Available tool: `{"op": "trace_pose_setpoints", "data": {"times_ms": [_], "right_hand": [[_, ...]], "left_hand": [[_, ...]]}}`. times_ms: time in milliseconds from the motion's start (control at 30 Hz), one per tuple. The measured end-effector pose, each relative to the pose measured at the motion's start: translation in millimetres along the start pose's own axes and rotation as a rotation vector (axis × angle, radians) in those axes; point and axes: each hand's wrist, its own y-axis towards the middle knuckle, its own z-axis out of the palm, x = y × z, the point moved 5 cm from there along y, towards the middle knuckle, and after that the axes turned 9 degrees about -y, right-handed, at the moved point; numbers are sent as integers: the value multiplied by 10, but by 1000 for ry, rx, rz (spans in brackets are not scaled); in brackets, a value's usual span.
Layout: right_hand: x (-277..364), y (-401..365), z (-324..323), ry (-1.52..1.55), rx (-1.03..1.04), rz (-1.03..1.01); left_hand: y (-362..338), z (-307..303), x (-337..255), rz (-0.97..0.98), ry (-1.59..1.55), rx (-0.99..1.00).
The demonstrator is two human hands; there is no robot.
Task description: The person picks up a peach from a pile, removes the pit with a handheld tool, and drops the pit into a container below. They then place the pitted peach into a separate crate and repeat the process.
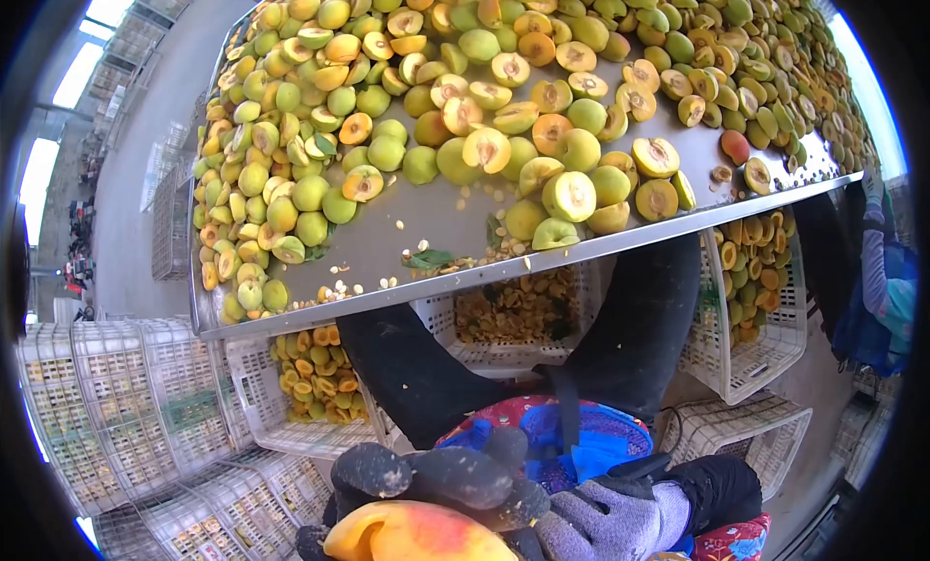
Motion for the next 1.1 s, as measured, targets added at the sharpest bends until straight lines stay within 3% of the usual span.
{"op": "trace_pose_setpoints", "data": {"times_ms": [133,167,267,400,433,533,600,800,1000,1100], "right_hand": [[-3,-123,128,-102,-197,-111],[31,-112,151,-96,-185,-31],[19,-197,217,-34,-23,58],[-224,-64,99,83,482,336],[-239,-63,169,26,361,190],[-313,39,353,-106,323,280],[-418,41,470,-98,373,445],[-578,-64,640,94,507,600],[-650,-180,677,185,422,675],[-754,-307,682,170,440,741]], "left_hand": [[-8,3,-29,-9,-2,-11],[-8,11,-48,-10,-1,-7],[-37,19,-93,-15,-2,-5],[-40,51,-120,-25,-15,4],[-34,57,-119,-29,-18,0],[9,57,-75,-32,-7,-14],[100,-58,-19,-36,72,-66],[262,-313,70,-61,128,-71],[205,-646,-336,500,1169,-21],[78,-1501,-771,591,1194,-161]]}}
